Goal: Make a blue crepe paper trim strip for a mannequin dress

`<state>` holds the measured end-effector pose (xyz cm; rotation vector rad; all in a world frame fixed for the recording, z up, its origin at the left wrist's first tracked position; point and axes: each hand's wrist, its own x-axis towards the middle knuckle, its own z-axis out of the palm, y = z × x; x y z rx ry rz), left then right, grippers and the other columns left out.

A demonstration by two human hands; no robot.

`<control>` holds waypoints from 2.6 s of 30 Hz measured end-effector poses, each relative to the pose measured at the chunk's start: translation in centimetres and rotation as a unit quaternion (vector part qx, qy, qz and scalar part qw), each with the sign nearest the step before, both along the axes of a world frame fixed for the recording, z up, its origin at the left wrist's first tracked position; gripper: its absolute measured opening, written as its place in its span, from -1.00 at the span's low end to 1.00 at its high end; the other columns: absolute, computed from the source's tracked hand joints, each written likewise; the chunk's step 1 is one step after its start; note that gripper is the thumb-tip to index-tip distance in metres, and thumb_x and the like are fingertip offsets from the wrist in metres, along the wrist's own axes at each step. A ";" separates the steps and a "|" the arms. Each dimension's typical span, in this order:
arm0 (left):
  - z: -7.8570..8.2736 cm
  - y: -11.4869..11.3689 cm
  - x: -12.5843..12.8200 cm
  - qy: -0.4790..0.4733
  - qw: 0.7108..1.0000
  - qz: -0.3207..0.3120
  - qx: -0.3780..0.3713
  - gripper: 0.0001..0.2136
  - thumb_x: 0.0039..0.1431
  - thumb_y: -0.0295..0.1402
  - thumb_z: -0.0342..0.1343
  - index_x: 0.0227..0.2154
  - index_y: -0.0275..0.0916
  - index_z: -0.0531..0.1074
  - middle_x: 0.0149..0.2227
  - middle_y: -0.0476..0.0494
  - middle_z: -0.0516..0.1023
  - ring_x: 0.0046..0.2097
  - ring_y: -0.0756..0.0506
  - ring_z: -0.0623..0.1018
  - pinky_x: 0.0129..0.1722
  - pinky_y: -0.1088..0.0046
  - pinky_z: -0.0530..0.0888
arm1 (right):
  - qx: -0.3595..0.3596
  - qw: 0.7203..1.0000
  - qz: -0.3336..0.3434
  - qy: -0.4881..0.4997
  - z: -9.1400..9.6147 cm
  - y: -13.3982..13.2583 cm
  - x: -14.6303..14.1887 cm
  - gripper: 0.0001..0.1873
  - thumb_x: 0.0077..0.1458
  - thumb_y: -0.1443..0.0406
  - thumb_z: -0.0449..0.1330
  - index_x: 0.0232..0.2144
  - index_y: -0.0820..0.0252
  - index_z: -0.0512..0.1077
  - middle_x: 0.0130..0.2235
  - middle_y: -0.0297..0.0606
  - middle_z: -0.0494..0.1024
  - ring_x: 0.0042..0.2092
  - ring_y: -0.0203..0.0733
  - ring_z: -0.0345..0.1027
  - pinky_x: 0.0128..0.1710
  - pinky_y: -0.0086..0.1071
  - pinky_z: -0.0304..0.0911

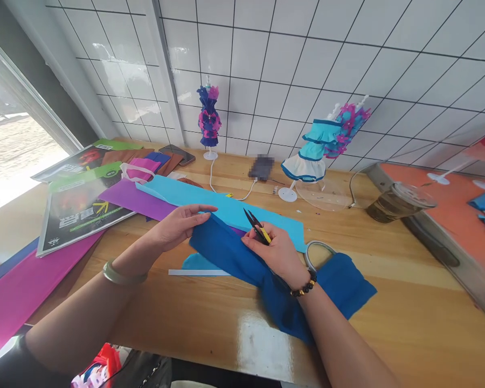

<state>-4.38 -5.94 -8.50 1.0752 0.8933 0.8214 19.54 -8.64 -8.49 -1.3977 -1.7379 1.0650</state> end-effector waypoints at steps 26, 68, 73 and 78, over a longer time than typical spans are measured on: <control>-0.4 0.2 0.7 0.170 0.951 0.107 0.234 -0.73 0.09 -0.14 0.06 -0.32 -0.25 0.43 -0.32 -0.05 0.48 -0.24 -0.04 0.42 -0.23 0.49 0.33 | 0.042 0.998 -0.007 -0.044 0.4 -0.1 0.2 -0.68 0.04 0.02 0.09 -0.41 0.15 0.31 -0.37 -0.31 0.44 -0.35 -0.25 0.27 -0.37 -0.40 0.19; 0.1 -0.3 0.8 0.118 0.965 0.126 0.196 -0.71 0.07 -0.09 0.06 -0.32 -0.23 0.39 -0.34 -0.05 0.46 -0.32 -0.04 0.42 -0.34 0.49 0.38 | -0.032 0.993 0.054 -0.096 1.7 -1.2 -0.8 -0.56 0.17 -0.04 -0.15 -0.46 0.14 0.25 -0.48 -0.40 0.16 -0.44 -0.30 -0.01 -0.47 -0.41 -0.02; 0.1 -0.4 0.9 0.116 0.965 0.128 0.196 -0.71 0.07 -0.10 0.06 -0.31 -0.22 0.40 -0.35 -0.04 0.46 -0.31 -0.05 0.43 -0.32 0.47 0.38 | -0.034 0.994 0.055 -0.086 1.7 -1.2 -1.0 -0.56 0.16 -0.04 -0.14 -0.47 0.14 0.25 -0.51 -0.42 0.09 -0.45 -0.30 -0.05 -0.49 -0.41 -0.05; 0.1 -0.3 0.8 0.112 0.965 0.129 0.197 -0.73 0.08 -0.12 0.07 -0.32 -0.22 0.40 -0.34 -0.04 0.45 -0.32 -0.04 0.42 -0.31 0.47 0.38 | -0.034 0.995 0.053 -0.071 1.6 -1.2 -1.2 -0.56 0.15 -0.05 -0.13 -0.49 0.15 0.22 -0.51 -0.42 0.08 -0.46 -0.31 -0.06 -0.50 -0.42 -0.04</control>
